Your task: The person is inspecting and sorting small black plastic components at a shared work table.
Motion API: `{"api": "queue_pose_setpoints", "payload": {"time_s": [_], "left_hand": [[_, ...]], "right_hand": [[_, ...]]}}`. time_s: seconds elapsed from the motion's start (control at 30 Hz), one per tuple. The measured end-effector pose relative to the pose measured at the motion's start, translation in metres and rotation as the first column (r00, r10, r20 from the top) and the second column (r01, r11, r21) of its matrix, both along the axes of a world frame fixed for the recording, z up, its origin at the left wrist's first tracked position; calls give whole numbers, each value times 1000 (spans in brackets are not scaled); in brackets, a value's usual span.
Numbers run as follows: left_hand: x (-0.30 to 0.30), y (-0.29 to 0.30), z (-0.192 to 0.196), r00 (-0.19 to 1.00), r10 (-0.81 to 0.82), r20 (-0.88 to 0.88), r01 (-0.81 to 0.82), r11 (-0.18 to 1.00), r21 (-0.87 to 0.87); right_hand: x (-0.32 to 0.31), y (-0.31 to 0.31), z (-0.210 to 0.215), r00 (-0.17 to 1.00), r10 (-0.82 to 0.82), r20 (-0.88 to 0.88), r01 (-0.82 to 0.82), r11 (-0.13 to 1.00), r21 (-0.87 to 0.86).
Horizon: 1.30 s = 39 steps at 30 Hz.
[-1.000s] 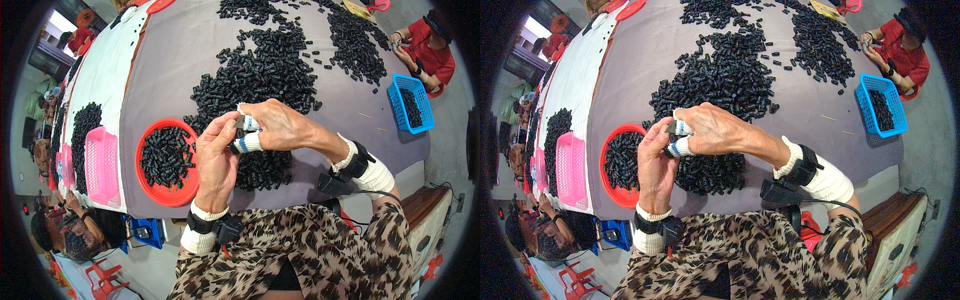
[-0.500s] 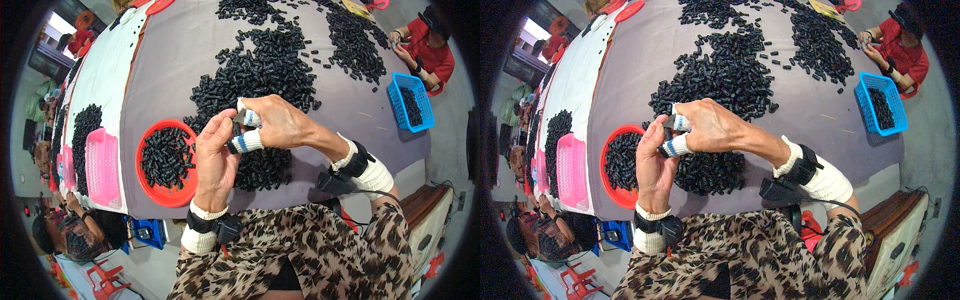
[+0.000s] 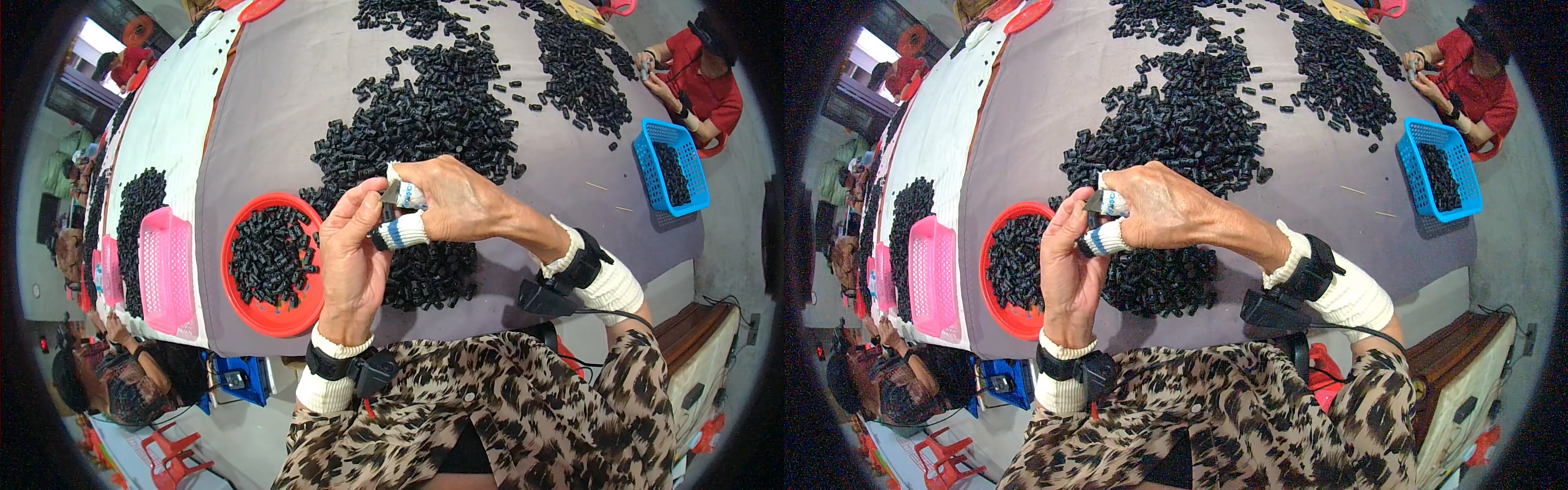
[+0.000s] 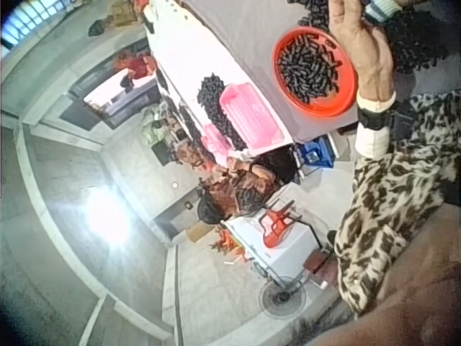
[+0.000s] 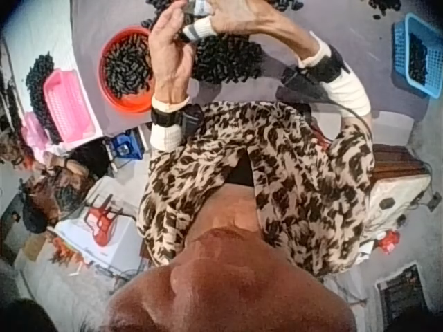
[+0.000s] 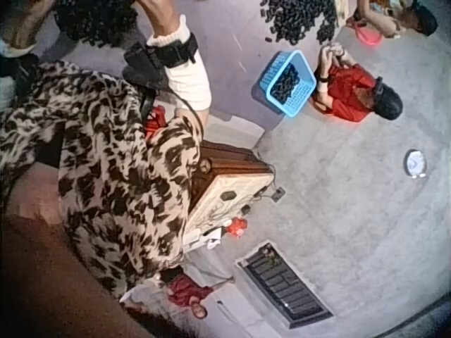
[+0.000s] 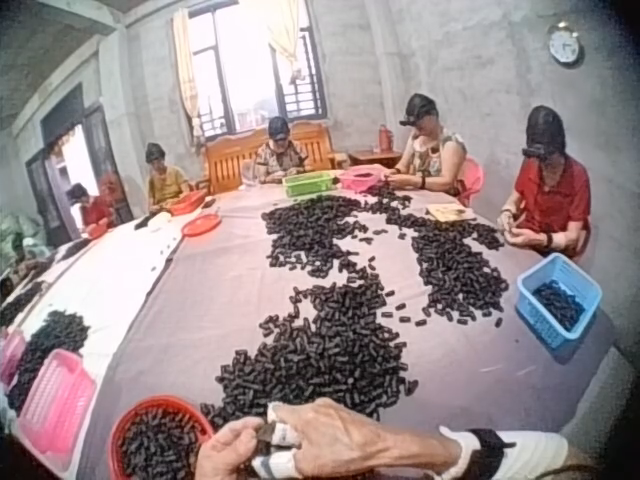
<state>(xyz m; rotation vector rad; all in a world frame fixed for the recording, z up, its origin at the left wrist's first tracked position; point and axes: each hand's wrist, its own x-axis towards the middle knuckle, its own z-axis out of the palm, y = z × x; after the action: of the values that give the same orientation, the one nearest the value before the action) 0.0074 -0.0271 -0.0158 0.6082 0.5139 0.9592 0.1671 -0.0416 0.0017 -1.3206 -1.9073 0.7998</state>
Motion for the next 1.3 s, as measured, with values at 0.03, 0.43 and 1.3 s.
{"api": "queue_pose_setpoints", "payload": {"time_s": [0.03, 0.43, 1.3], "left_hand": [[1, 0, 0, 1000, 1, -11, -1, 1000, 5], [-2, 1, -3, 1000, 6, 18, -5, 999, -54], [-123, 40, -39, 403, 623, -670, -207, 775, 597]], "right_hand": [[0, 0, -1, 1000, 3, -3, -3, 1000, 14], [-3, -6, 5, 990, 9, -142, -9, 1000, 0], [48, -11, -36, 971, -229, -73, 211, 957, -198]]}}
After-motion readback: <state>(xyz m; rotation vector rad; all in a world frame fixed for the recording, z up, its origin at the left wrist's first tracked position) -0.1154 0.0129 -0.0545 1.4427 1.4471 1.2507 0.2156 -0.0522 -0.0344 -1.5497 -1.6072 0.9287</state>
